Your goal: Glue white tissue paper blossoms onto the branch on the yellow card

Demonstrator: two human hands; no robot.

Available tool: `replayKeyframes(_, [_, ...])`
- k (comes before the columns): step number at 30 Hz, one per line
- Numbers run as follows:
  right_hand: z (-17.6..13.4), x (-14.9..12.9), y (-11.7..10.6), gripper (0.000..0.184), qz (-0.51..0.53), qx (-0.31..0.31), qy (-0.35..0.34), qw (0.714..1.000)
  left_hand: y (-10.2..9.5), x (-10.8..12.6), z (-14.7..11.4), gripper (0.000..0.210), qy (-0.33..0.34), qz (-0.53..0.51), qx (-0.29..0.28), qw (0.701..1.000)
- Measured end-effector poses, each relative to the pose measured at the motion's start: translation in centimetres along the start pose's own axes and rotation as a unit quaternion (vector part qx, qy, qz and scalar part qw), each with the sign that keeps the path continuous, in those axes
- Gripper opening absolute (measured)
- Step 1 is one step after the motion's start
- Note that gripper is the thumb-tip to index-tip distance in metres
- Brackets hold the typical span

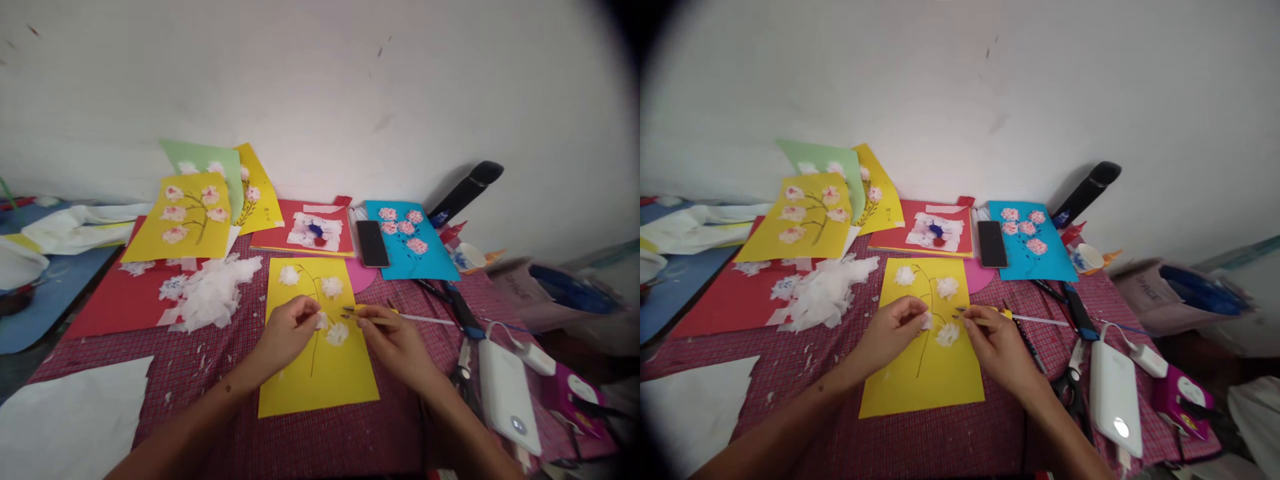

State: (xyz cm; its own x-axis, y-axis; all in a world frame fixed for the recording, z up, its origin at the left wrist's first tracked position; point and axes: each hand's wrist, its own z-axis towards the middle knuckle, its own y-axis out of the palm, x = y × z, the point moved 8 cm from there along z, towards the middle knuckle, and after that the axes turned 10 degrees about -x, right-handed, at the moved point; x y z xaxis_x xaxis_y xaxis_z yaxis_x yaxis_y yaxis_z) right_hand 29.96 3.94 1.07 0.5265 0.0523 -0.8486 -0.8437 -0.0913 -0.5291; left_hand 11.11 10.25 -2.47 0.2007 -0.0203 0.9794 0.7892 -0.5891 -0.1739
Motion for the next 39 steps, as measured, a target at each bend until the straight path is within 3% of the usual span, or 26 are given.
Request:
replayKeyframes(9, [0.8,0.3,1.0,0.019,-0.032,-0.046,0.038,0.998,0.2,-0.1,-0.6,0.009,0.022,0.05,-0.009,0.998])
replayKeyframes(16, [0.3,0.6,0.9,0.018,-0.04,-0.05,0.045,0.997,0.1,0.0,-0.7,0.01,0.023,0.067,-0.01,0.997])
replayKeyframes(26, [0.3,0.2,0.7,0.019,-0.074,-0.041,0.024,0.996,0.2,0.3,-0.6,0.012,0.012,0.099,-0.017,0.995])
replayKeyframes(33, [-0.4,-0.6,1.3,0.02,-0.076,-0.088,0.002,0.993,0.3,0.5,-0.6,0.012,0.016,0.122,-0.022,0.992])
replayKeyframes(39, [-0.8,-0.2,0.8,0.019,-0.09,-0.07,-0.007,0.993,0.6,0.5,-0.7,0.014,0.021,0.148,-0.032,0.988])
